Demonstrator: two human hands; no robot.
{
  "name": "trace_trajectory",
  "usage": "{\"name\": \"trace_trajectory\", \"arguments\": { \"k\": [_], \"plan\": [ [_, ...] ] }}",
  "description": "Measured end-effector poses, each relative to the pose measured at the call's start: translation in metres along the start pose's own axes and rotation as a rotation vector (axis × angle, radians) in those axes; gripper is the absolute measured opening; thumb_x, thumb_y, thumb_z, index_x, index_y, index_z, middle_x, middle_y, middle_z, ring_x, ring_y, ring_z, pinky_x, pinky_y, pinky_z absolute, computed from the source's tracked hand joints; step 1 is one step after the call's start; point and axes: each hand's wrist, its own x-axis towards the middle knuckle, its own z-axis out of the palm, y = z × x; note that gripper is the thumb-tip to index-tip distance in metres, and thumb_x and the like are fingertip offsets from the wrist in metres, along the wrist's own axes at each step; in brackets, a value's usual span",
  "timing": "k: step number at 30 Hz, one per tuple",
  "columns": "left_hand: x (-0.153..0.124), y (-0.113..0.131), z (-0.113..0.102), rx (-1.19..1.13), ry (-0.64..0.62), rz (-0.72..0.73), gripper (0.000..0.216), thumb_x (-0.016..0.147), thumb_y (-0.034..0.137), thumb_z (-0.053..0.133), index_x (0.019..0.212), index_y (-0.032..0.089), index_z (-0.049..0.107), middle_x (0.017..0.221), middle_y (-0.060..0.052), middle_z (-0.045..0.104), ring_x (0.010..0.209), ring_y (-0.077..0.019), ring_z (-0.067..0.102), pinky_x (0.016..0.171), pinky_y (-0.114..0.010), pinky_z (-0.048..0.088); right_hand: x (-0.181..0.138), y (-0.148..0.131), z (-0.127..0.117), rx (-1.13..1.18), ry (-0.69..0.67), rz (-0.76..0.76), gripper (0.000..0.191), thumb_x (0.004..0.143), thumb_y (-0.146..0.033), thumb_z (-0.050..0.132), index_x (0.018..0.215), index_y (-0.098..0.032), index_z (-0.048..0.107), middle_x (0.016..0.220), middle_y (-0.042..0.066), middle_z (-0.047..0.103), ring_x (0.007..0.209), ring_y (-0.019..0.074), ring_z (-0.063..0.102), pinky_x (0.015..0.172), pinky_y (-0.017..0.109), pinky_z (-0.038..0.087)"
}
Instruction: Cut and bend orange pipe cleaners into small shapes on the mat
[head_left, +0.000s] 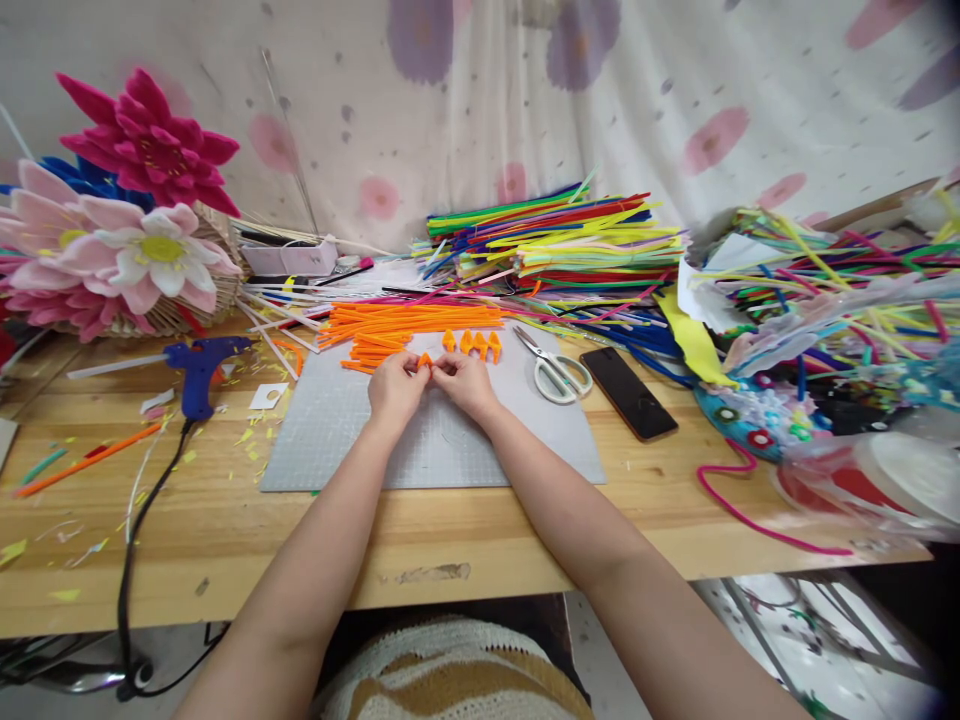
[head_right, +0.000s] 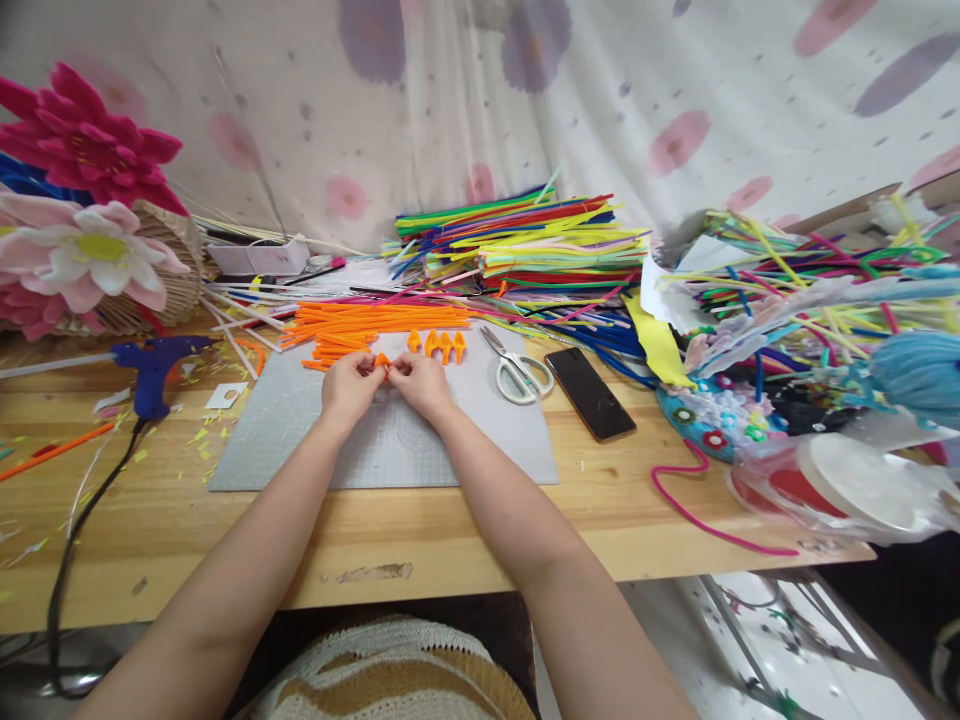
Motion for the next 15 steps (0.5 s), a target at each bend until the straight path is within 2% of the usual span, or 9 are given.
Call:
{"name": "trace_trajectory", "arguments": {
  "k": [3, 9, 15],
  "plan": [
    [0.000, 0.000, 0.000, 0.000, -0.001, -0.014, 0.015, 0.071, 0.030, 0.056, 0.075, 0.018, 0.065, 0.075, -0.002, 0.066, 0.067, -0.0150, 0.056, 0.064, -0.026, 0.039, -0.001, -0.003, 0.000, -0.080, 0.028, -0.007, 0.014, 0.070, -0.023, 0.054, 0.066, -0.015, 0.065, 0.065, 0.002, 0.064, 0.060, 0.0120, 0.055, 0.062, 0.024, 0.040],
    [0.004, -0.009, 0.004, -0.182, -0.067, 0.112, 0.017, 0.073, 0.030, 0.054, 0.078, 0.018, 0.065, 0.077, -0.001, 0.064, 0.066, -0.0121, 0.056, 0.065, -0.024, 0.042, 0.000, -0.002, -0.003, -0.017, -0.013, -0.007, 0.014, 0.071, -0.022, 0.052, 0.069, -0.015, 0.065, 0.066, 0.001, 0.065, 0.060, 0.0107, 0.054, 0.061, 0.022, 0.039],
    [0.002, -0.002, 0.003, -0.039, 0.040, 0.039, 0.009, 0.069, 0.023, 0.056, 0.072, 0.017, 0.062, 0.077, -0.002, 0.062, 0.069, -0.0139, 0.055, 0.068, -0.026, 0.041, -0.002, -0.004, 0.001, -0.095, 0.063, -0.021, 0.013, 0.069, -0.025, 0.054, 0.064, -0.015, 0.062, 0.060, -0.001, 0.060, 0.055, 0.0092, 0.050, 0.058, 0.022, 0.037]
  ]
}}
